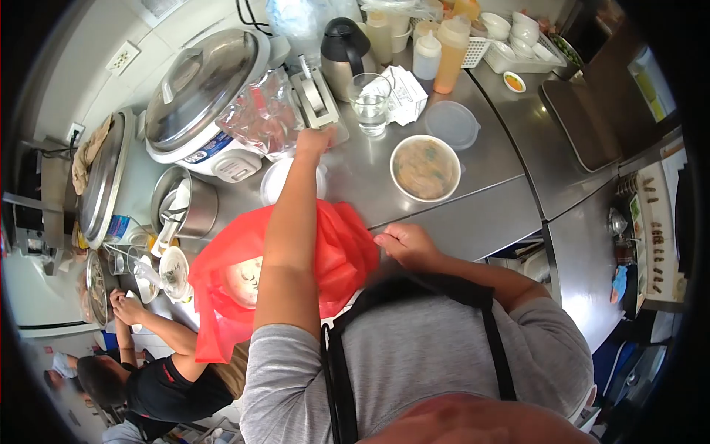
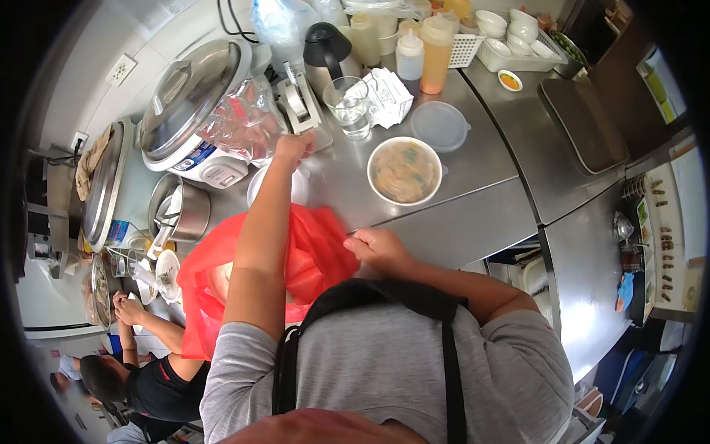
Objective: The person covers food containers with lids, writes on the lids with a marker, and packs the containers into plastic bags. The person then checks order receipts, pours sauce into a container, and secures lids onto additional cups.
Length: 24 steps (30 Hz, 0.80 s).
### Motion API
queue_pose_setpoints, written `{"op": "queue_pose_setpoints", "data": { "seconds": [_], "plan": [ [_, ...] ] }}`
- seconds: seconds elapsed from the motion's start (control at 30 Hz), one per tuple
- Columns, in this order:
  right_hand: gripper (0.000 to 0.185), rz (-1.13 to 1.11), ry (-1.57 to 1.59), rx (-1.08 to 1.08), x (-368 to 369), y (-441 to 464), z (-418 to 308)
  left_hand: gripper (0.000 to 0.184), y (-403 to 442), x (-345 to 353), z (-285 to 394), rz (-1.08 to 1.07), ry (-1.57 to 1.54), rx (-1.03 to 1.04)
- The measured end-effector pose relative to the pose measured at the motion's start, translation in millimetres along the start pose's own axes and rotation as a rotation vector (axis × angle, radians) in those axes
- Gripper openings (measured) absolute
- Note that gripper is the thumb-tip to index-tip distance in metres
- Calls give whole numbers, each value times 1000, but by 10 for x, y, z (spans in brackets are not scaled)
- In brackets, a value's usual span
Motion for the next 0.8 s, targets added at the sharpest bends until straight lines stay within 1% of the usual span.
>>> {"op": "queue_pose_setpoints", "data": {
  "seconds": [0.1,0.13,0.2,0.23,0.33,0.37,0.4,0.43,0.47,0.53,0.57,0.67,0.77,0.8],
  "plan": [
    [29,-14,40,-27,-54,43,23,33,200,-56,-66,145,162,24],
    [29,-15,26,-28,-77,82,31,31,220,-72,-81,209,316,20],
    [28,-13,1,-25,-104,137,60,29,-244,-123,280,332,623,19],
    [28,-18,-11,-37,-96,123,84,28,-177,-83,143,341,755,33],
    [27,0,-48,-99,-263,147,84,29,-24,-43,70,366,802,77],
    [27,4,-53,-108,-349,88,112,29,-157,9,333,327,831,147],
    [27,6,-63,-123,-461,47,137,28,0,39,411,290,826,214],
    [26,17,-114,-79,-568,28,293,28,-115,54,593,277,722,237],
    [26,26,-48,-29,-719,-34,377,28,-247,94,788,265,615,260],
    [27,43,81,67,-1024,-163,515,29,-267,255,834,274,441,282],
    [27,66,80,69,-1162,-210,594,29,-275,336,838,279,355,294],
    [28,109,65,75,-1475,-279,814,29,-137,654,603,323,237,315],
    [30,86,17,109,-1626,-266,1033,26,-183,889,312,256,75,207],
    [30,69,-7,129,-1641,-225,1183,25,-188,957,200,256,73,191]
  ]
}}
Point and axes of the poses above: each hand's wrist, its own y-axis towards the middle knuckle, its own x-axis out of the palm, z = x × y, the point moved 10 cm from there along y, towards the middle knuckle, and after that the axes turned 2 degrees about -y, right-handed, at the moved point
